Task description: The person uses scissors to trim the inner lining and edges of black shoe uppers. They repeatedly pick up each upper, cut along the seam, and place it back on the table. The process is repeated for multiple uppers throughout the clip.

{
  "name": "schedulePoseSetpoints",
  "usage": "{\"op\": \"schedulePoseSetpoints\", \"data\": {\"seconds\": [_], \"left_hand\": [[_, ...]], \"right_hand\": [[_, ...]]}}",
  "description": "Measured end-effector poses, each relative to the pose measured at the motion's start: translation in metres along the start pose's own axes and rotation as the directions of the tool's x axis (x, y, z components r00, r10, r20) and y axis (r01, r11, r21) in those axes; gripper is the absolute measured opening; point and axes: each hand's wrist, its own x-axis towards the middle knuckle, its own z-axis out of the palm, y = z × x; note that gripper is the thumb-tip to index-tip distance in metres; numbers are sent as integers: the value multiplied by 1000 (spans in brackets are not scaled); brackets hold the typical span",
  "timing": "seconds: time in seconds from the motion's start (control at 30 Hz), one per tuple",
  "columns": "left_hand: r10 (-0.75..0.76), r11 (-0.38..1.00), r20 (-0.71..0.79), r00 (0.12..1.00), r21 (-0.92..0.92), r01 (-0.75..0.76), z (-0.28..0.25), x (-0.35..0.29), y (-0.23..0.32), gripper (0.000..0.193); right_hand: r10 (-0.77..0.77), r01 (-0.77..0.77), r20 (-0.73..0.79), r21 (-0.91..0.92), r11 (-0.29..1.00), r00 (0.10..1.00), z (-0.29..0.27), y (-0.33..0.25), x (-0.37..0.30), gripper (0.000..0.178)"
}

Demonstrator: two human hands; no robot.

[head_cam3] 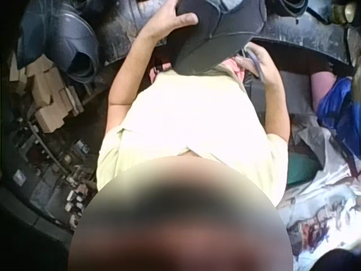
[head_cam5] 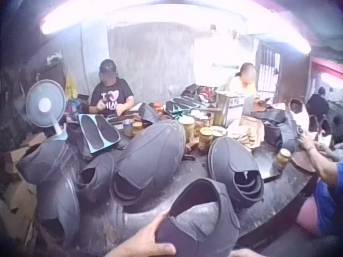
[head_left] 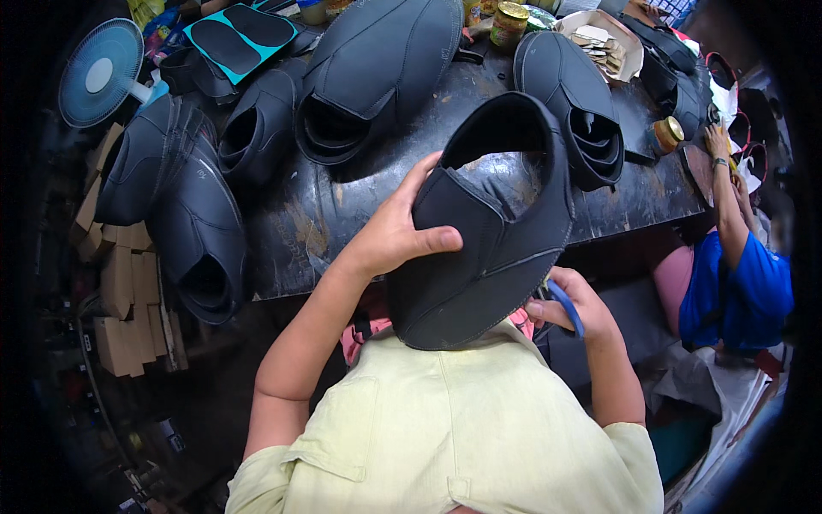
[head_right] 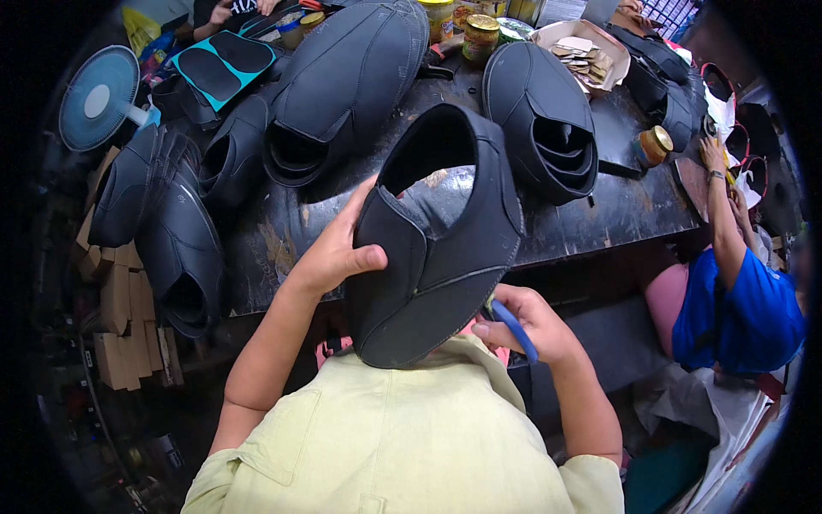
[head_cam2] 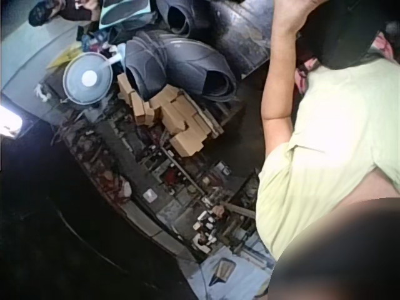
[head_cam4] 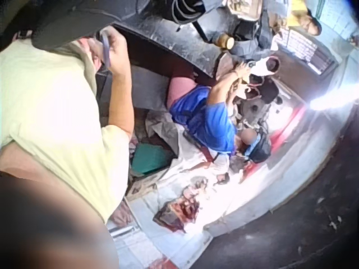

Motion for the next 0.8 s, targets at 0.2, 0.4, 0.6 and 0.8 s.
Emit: {"op": "schedulePoseSetpoints", "data": {"seconds": [0.2, 0.4, 0.6, 0.8], "left_hand": [[-49, 984, 3, 999, 174, 48, 10, 14, 33, 86], [-60, 974, -68, 996, 215, 73, 25, 15, 35, 79], [-42, 937, -131, 991, 340, 84, 23, 18, 43, 73], [-11, 928, -132, 991, 368, 59, 23, 15, 38, 73]], "right_hand": [[-4, 4, 0, 42, 999, 1000, -5, -9, -18, 43], [-108, 106, 26, 70, 992, 994, -8, -8, -28, 52], [-46, 50, 34, -122, 991, 998, -13, -29, -25, 49], [129, -121, 35, -171, 978, 991, -32, -38, -25, 32]]}}
